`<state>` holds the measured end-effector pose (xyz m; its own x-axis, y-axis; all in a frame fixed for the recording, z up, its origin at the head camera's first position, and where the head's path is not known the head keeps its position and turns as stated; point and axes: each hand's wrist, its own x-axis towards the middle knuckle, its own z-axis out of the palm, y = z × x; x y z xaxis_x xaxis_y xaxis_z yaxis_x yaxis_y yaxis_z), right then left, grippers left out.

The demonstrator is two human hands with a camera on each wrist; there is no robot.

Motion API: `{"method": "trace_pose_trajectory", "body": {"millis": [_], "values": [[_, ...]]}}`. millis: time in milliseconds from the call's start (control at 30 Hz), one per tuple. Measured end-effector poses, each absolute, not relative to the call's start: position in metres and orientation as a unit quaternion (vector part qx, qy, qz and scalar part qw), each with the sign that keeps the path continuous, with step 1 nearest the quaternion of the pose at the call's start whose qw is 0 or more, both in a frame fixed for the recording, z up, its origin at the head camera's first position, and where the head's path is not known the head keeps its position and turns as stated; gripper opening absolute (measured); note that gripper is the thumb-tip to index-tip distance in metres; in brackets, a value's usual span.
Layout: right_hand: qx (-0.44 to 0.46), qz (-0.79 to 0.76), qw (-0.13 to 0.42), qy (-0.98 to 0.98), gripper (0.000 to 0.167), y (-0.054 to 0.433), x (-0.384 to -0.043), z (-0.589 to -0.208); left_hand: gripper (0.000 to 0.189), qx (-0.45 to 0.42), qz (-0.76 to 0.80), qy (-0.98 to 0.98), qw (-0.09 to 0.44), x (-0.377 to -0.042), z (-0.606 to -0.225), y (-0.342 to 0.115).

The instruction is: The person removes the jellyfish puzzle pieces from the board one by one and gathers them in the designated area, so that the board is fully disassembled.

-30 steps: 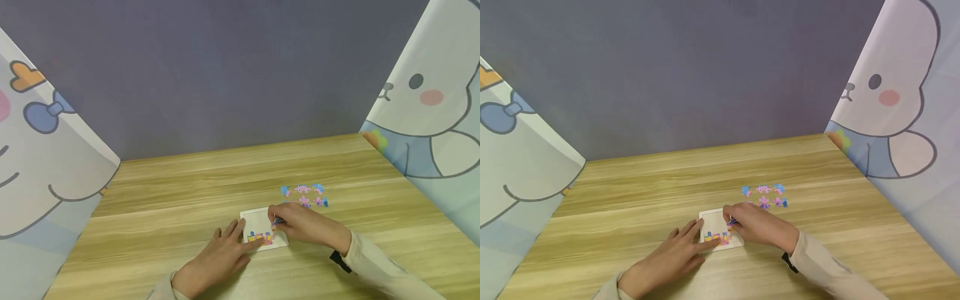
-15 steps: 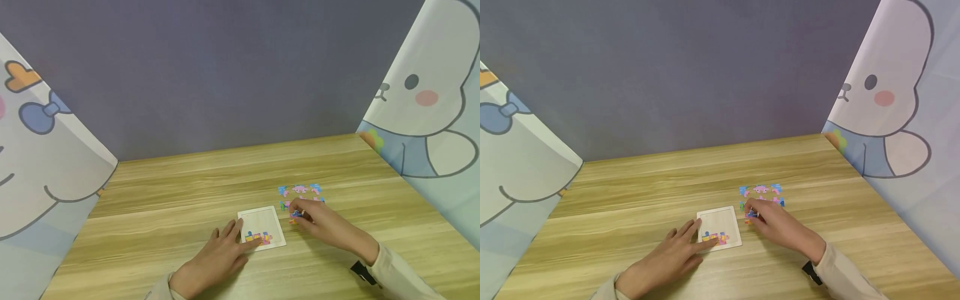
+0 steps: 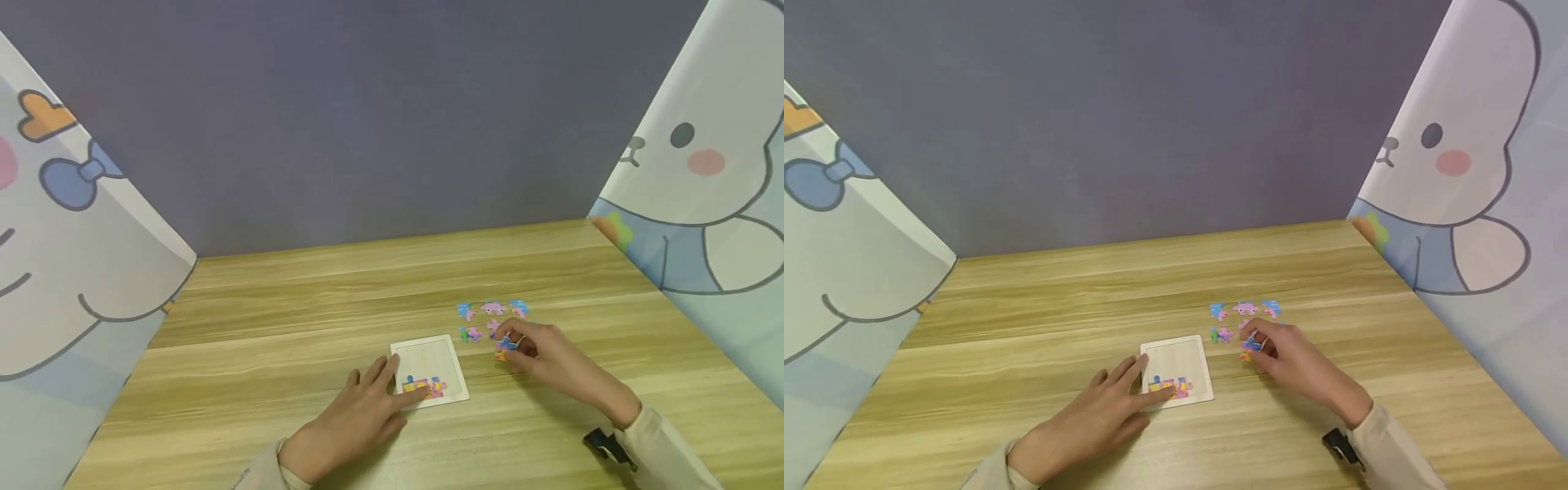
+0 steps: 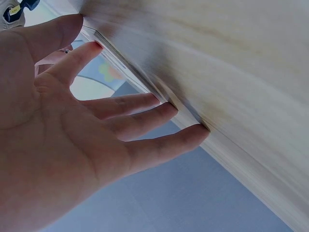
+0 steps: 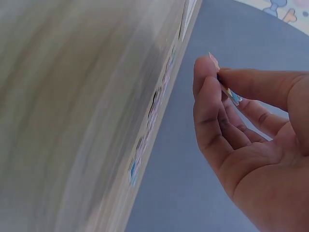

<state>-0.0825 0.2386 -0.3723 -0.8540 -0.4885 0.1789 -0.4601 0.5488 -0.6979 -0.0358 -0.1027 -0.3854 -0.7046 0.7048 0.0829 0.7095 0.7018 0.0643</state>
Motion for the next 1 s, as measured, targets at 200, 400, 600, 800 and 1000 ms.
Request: {"method": "trace_pose_trajectory", "body": {"millis": [200, 400, 600, 800, 1000], "values": [[-0.247, -0.364, -0.014, 0.898, 0.027, 0.249, -0.089, -0.376, 0.049, -0.381, -0.044, -0.923, 0.026, -0.036, -0.385, -0.103], [-0.234, -0.389, 0.016, 0.891, 0.026, 0.257, -0.091, -0.377, 0.049, -0.383, -0.045, -0.922, 0.023, -0.035, -0.384, -0.103], [-0.225, -0.395, 0.053, 0.889, 0.023, 0.268, -0.091, -0.378, 0.05, -0.39, -0.044, -0.92, 0.023, -0.035, -0.382, -0.102], [-0.214, -0.388, 0.077, 0.893, 0.023, 0.276, -0.091, -0.379, 0.05, -0.392, -0.035, -0.919, 0.031, -0.036, -0.383, -0.102], [-0.219, -0.363, 0.076, 0.902, 0.022, 0.278, -0.092, -0.381, 0.05, -0.39, -0.041, -0.92, 0.029, -0.036, -0.385, -0.103]]}}
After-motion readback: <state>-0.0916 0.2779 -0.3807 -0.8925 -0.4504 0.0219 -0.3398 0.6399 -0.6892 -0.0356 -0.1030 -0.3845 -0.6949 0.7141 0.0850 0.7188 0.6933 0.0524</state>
